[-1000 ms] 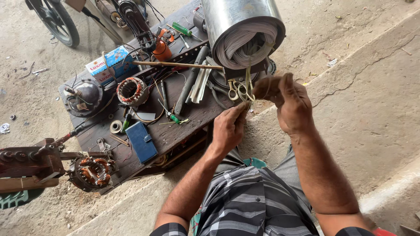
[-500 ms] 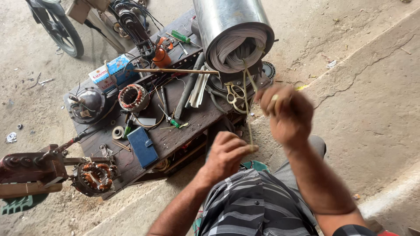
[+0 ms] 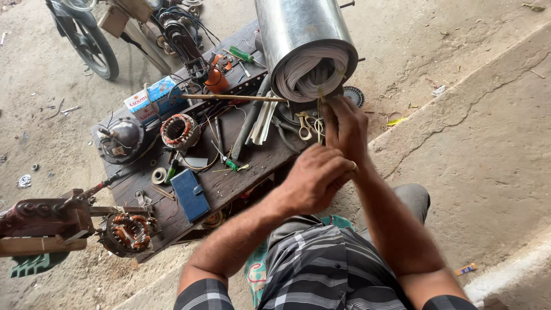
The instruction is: The person sits on the ground and works on a motor component, using a screwdriver to manipulate wires and a wooden stick to adjust parts inside a cylindrical metal housing. They repeatedly insert and remove the stick and wires while handling the housing.
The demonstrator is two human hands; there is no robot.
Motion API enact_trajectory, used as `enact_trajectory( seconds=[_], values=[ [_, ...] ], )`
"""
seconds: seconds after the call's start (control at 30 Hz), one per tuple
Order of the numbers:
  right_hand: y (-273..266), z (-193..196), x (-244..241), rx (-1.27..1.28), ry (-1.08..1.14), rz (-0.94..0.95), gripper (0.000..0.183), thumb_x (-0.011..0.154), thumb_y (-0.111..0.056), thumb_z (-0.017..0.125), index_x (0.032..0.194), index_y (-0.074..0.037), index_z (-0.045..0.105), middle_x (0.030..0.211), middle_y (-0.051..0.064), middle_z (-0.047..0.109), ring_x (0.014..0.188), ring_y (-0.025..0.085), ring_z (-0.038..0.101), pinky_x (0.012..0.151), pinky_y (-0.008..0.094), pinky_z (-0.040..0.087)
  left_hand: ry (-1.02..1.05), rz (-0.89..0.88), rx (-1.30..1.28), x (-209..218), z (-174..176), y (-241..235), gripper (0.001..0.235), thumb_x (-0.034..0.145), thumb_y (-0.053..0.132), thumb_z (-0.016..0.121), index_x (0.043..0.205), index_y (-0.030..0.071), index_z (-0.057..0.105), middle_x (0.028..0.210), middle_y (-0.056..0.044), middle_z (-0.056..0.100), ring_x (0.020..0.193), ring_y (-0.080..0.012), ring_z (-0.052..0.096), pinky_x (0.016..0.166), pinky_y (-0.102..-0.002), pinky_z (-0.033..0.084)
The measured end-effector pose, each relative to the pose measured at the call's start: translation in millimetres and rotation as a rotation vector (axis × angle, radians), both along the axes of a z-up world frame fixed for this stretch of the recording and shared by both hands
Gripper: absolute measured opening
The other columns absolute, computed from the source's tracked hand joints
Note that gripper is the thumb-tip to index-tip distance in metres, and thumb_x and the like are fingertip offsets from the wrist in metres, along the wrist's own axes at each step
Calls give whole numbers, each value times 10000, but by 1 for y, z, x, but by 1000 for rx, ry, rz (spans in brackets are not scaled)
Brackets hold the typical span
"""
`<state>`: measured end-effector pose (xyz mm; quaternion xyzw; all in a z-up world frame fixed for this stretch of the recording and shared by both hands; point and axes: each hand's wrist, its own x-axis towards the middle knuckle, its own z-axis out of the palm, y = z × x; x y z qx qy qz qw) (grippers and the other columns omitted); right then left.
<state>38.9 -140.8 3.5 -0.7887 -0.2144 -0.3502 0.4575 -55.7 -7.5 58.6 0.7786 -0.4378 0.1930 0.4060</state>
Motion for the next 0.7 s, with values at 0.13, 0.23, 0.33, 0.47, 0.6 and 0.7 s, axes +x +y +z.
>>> enact_trajectory(
  seconds=[0.13, 0.23, 0.33, 0.47, 0.6, 0.7],
  values=[
    [-10, 24, -2, -182, -137, -50, 116, 1134, -135, 607, 1115, -33, 660, 930, 79, 654, 876, 243, 646, 785, 438, 543, -72, 129, -58, -6, -21, -11, 118, 1026, 125, 650, 1085, 32, 606, 959, -114, 648, 871, -273, 635, 808, -411, 472],
    [-17, 42, -7, -249, -107, -96, 100, 1102, -166, 666, 1092, -67, 674, 889, 71, 655, 794, 272, 645, 685, 442, 502, -11, 194, -112, -8, -27, -22, 100, 1025, 110, 653, 1064, 27, 612, 933, -108, 648, 830, -259, 621, 782, -402, 460],
    [-20, 59, -3, -244, -20, -58, 122, 1068, -172, 683, 1033, -63, 727, 773, 68, 671, 601, 236, 600, 553, 402, 442, 48, 211, -162, -6, -28, -29, 79, 1022, 104, 653, 1044, 34, 622, 888, -86, 643, 794, -241, 610, 768, -392, 452],
    [-23, 67, 4, -226, -26, -105, 252, 1068, -261, 741, 903, -73, 720, 739, 59, 669, 599, 195, 592, 550, 366, 410, 33, 228, -146, -10, -29, -25, 72, 1030, 108, 642, 1046, 41, 620, 903, -82, 651, 809, -241, 619, 787, -389, 458],
    [-18, 63, 13, -184, 26, -131, 311, 1098, -298, 711, 855, -104, 704, 722, 28, 665, 548, 145, 556, 510, 344, 387, -20, 250, 18, -3, -31, -21, 67, 1029, 118, 635, 1022, 53, 619, 892, -84, 645, 819, -240, 624, 801, -401, 460],
    [-7, 56, 12, -302, -115, -308, 299, 1113, -331, 699, 909, -112, 702, 735, 19, 668, 575, 153, 572, 508, 339, 411, 26, 249, 36, -3, -37, -22, 74, 1012, 120, 617, 1028, 48, 610, 947, -91, 665, 856, -248, 623, 818, -401, 458]
  ],
)
